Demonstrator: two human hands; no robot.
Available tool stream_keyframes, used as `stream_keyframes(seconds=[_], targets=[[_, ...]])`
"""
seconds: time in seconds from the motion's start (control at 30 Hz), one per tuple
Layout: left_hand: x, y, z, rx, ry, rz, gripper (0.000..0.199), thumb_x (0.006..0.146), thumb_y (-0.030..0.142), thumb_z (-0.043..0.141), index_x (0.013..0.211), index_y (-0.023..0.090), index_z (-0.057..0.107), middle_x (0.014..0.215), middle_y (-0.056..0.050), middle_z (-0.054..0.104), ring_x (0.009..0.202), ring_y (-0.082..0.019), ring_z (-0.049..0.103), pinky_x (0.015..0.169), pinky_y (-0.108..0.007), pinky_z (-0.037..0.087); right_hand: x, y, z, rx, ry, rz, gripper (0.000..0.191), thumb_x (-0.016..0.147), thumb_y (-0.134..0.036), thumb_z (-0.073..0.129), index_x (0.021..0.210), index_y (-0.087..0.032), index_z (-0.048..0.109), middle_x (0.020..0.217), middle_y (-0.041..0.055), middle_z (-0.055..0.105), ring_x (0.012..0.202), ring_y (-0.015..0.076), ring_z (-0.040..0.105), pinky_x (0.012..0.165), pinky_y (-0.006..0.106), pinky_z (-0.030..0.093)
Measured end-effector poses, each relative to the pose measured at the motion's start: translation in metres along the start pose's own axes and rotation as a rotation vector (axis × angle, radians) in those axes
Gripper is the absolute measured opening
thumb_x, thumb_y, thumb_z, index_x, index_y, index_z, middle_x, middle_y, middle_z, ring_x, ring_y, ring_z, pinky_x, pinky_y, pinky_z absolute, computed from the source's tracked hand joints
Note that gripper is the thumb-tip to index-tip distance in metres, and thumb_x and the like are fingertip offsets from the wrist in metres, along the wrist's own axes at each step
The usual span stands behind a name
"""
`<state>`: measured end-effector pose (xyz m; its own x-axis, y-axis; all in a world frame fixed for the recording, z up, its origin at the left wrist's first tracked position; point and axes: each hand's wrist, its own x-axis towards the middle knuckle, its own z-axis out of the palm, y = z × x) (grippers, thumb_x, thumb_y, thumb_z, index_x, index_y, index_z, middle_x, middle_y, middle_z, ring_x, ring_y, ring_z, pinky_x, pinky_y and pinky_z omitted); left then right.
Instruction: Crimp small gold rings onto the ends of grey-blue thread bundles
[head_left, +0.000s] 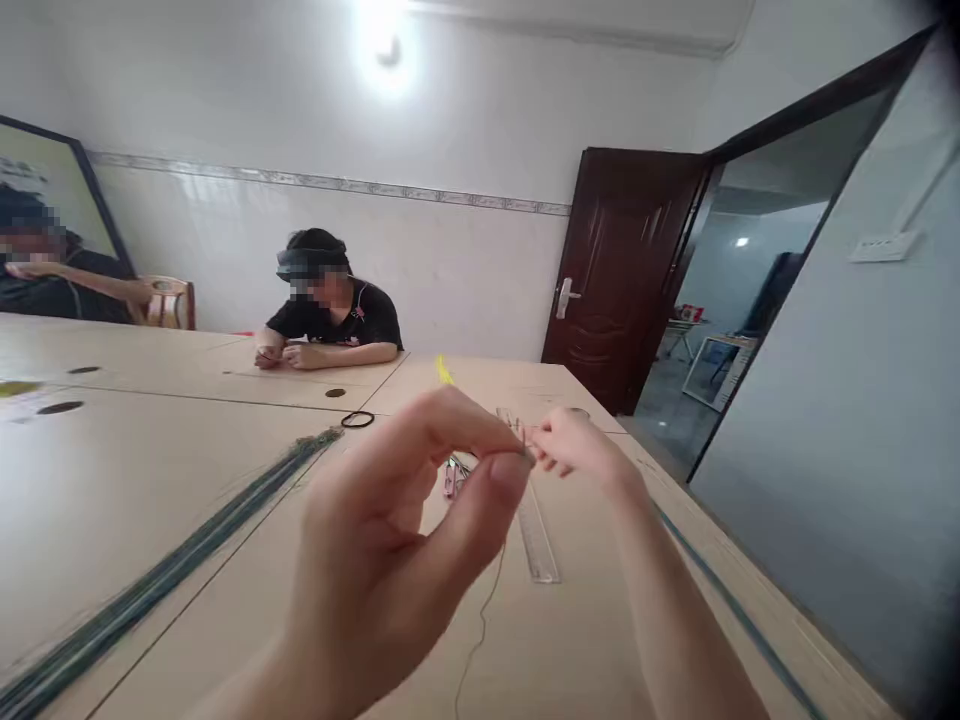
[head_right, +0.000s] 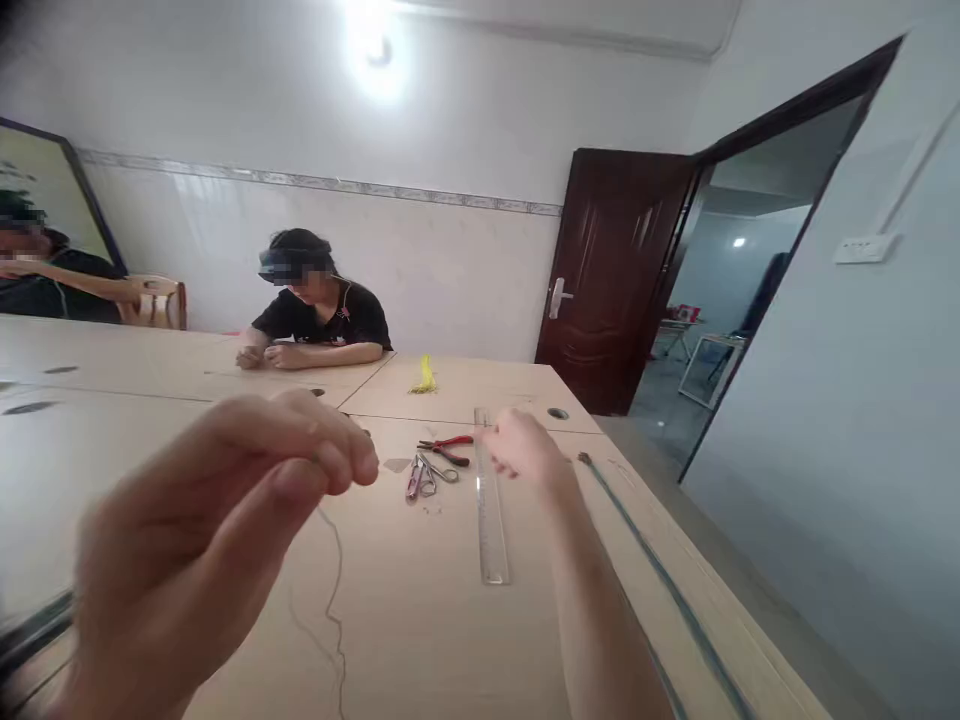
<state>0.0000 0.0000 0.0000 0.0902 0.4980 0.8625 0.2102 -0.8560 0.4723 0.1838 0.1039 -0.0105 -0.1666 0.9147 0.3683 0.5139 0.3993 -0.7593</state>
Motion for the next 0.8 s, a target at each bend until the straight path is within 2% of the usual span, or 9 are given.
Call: stream_keyframes(seconds=[0.13, 0.23, 0.3, 0.4, 0.57, 0.67, 0.73, 0.8], targets=[[0.005, -0.004, 0.006, 0.047, -0.093, -0.033, 0.016, 0.085, 0.010, 0.052, 0.077, 0.024, 0.055, 0.070, 0.007, 0.058, 0.066, -0.006, 0.056, 0.052, -0.013, 0.044, -0.035, -0.035, -0.011, 0.071, 0.059, -0.099, 0.037, 0.092, -0.048, 0.046, 0.079, -0.016, 0.060, 0.074, 0.0003, 0.061, 0.065, 0.0098, 0.061, 0.056, 0.021, 0.056], [0.005, -0.006, 0.008, 0.170, -0.137, -0.008, 0.015, 0.085, 0.009, 0.054, 0.079, 0.023, 0.054, 0.074, 0.006, 0.057, 0.069, -0.005, 0.054, 0.044, -0.011, 0.037, -0.059, -0.058, -0.014, 0.125, 0.096, -0.260, 0.033, 0.091, -0.048, 0.047, 0.082, -0.021, 0.063, 0.075, -0.0005, 0.061, 0.069, 0.0111, 0.062, 0.055, 0.019, 0.058], [0.003, -0.008, 0.009, 0.258, -0.152, 0.039, 0.012, 0.086, 0.010, 0.054, 0.082, 0.022, 0.055, 0.077, 0.005, 0.056, 0.069, -0.006, 0.052, 0.049, -0.013, 0.039, -0.071, -0.068, -0.013, 0.103, 0.109, -0.306, 0.029, 0.092, -0.044, 0.047, 0.083, -0.022, 0.064, 0.075, -0.0003, 0.062, 0.071, 0.0122, 0.063, 0.058, 0.021, 0.059], [0.003, -0.009, 0.010, 0.346, -0.137, 0.113, 0.010, 0.087, 0.011, 0.053, 0.082, 0.019, 0.055, 0.076, 0.004, 0.056, 0.065, -0.007, 0.049, 0.064, -0.021, 0.041, -0.081, -0.073, -0.011, 0.041, 0.116, -0.270, 0.026, 0.093, -0.041, 0.047, 0.082, -0.024, 0.064, 0.075, -0.0016, 0.064, 0.071, 0.0122, 0.063, 0.062, 0.023, 0.060], [0.004, -0.008, 0.009, 0.366, -0.132, 0.141, 0.009, 0.088, 0.011, 0.053, 0.081, 0.018, 0.056, 0.075, 0.004, 0.057, 0.069, -0.009, 0.052, 0.067, -0.023, 0.040, -0.084, -0.073, -0.010, -0.007, 0.131, -0.308, 0.013, 0.090, -0.032, 0.054, 0.081, -0.027, 0.063, 0.073, -0.0062, 0.063, 0.064, 0.0078, 0.061, 0.058, 0.016, 0.058], [0.002, -0.007, 0.009, 0.284, -0.108, 0.088, 0.012, 0.087, 0.010, 0.053, 0.079, 0.019, 0.055, 0.073, 0.005, 0.057, 0.069, -0.008, 0.053, 0.060, -0.020, 0.040, -0.086, -0.074, -0.010, -0.014, 0.151, -0.358, 0.010, 0.089, -0.028, 0.055, 0.082, -0.025, 0.061, 0.071, -0.0067, 0.061, 0.063, 0.0060, 0.060, 0.058, 0.013, 0.057], [0.003, -0.006, 0.008, 0.152, -0.113, -0.017, 0.013, 0.087, 0.012, 0.053, 0.077, 0.021, 0.056, 0.071, 0.005, 0.058, 0.067, -0.007, 0.054, 0.051, -0.016, 0.037, -0.087, -0.074, -0.009, -0.007, 0.161, -0.416, 0.007, 0.089, -0.026, 0.055, 0.083, -0.025, 0.060, 0.072, -0.0070, 0.060, 0.062, 0.0046, 0.060, 0.055, 0.010, 0.056], [0.005, -0.005, 0.006, -0.040, -0.155, -0.159, 0.012, 0.087, 0.018, 0.055, 0.076, 0.021, 0.058, 0.070, 0.006, 0.059, 0.066, -0.006, 0.055, 0.049, -0.014, 0.039, -0.089, -0.073, -0.007, 0.011, 0.162, -0.479, 0.005, 0.089, -0.024, 0.056, 0.085, -0.024, 0.059, 0.076, -0.0067, 0.061, 0.064, 0.0042, 0.061, 0.054, 0.009, 0.055]])
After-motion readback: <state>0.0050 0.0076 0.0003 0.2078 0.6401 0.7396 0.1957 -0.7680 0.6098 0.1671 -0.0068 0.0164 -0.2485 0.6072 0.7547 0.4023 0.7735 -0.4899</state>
